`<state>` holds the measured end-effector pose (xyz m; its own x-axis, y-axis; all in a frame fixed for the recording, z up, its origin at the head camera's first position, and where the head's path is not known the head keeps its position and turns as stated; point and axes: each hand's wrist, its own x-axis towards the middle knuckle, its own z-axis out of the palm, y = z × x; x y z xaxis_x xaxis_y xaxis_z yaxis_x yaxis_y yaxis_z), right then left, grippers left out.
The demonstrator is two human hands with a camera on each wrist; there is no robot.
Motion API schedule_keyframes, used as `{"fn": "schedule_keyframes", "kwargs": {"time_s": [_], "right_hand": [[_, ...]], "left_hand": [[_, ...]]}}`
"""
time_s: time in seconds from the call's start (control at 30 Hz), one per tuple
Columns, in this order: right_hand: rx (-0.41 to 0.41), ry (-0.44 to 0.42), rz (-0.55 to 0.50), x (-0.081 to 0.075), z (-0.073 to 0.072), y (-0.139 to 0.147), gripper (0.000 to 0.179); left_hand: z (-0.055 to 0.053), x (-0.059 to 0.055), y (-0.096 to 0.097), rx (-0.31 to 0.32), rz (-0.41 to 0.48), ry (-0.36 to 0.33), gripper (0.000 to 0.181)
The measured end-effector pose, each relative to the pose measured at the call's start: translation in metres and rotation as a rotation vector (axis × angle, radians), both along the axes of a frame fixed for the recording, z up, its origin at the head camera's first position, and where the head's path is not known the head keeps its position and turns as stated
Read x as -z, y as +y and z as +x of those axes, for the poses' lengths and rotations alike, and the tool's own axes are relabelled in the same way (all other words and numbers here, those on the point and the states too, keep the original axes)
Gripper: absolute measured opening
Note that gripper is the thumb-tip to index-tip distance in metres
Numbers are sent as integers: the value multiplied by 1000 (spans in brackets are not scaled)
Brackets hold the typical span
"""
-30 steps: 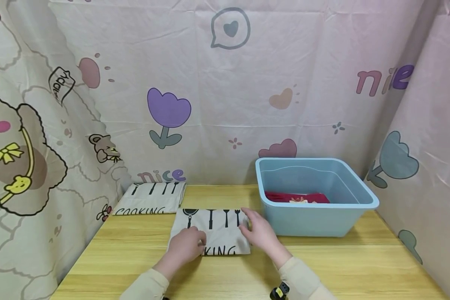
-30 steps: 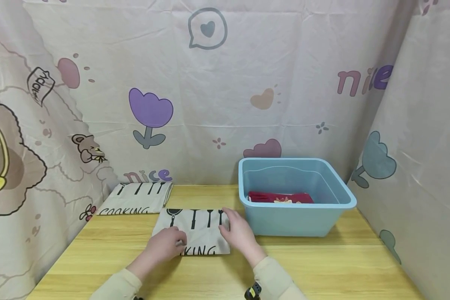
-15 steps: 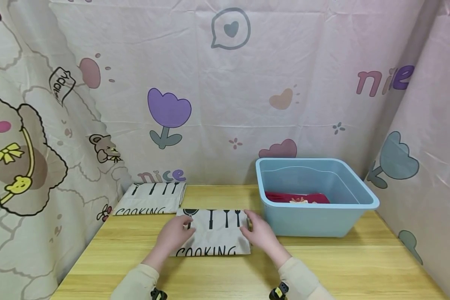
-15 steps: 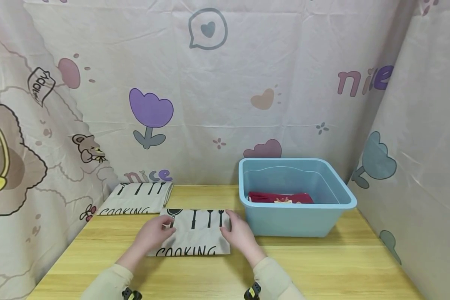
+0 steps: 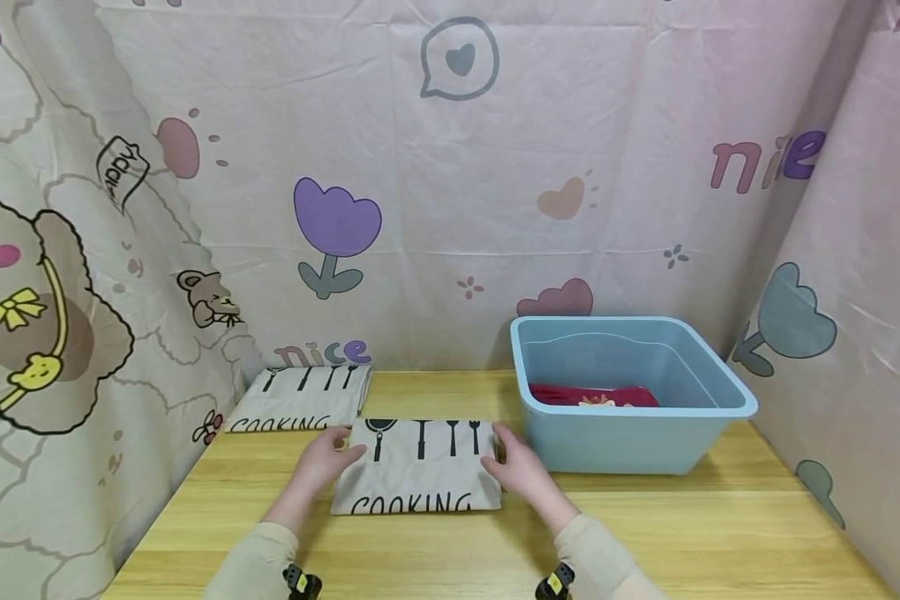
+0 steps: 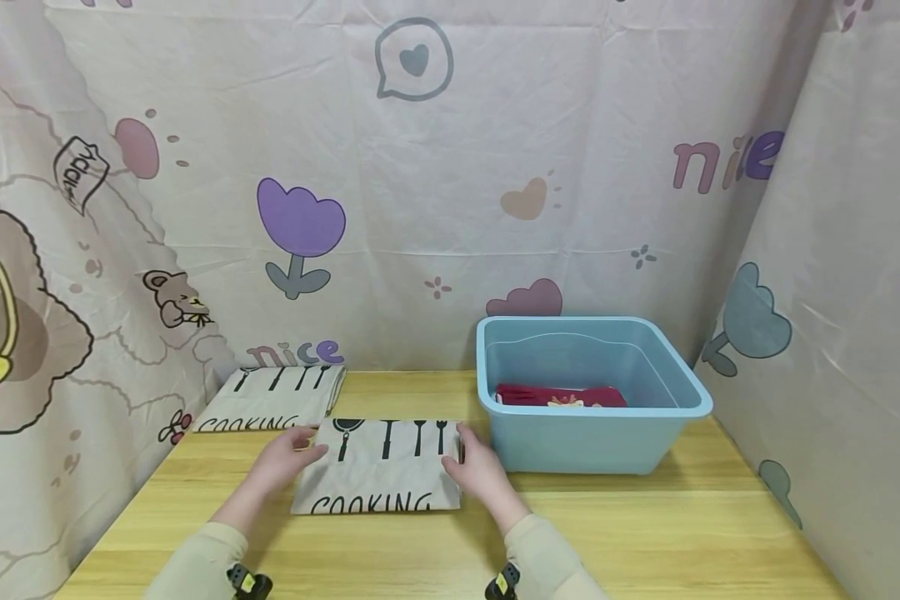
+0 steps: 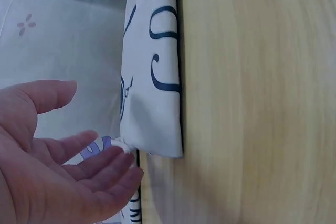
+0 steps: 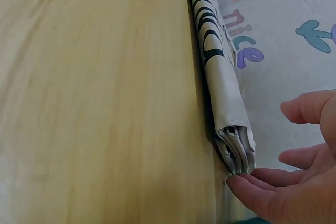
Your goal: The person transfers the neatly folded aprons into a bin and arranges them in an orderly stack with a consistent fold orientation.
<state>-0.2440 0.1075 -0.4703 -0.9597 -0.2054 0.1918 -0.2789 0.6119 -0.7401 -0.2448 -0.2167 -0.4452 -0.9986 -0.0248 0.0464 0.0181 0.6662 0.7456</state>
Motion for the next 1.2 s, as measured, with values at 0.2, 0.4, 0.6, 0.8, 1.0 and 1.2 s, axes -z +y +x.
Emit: {"fn": "schedule_keyframes", "kwargs": {"time_s": [0.2, 0.4, 0.6, 0.8, 1.0, 1.2], "right_hand": [[11, -50, -34, 3, -1, 0, 60], [26, -86, -106, 4, -2, -2, 60], [49, -128, -158, 5, -4, -3, 58], [78, -138, -178, 7, -6, -4, 56], [99, -159, -246, 8, -6, -6, 52], [110, -174, -291, 9, -7, -6, 47]], "left_hand": [[0, 2, -6, -22, 28, -48, 57], [-1, 1, -10, -38, 132, -134, 62], [-2, 0, -11, -62, 314, -230, 65], [-4, -1, -10, -78, 386, -271, 66], [-6, 2, -10, -98, 390, -267, 62], [-12, 11, -10, -111, 423, -264, 53]]}}
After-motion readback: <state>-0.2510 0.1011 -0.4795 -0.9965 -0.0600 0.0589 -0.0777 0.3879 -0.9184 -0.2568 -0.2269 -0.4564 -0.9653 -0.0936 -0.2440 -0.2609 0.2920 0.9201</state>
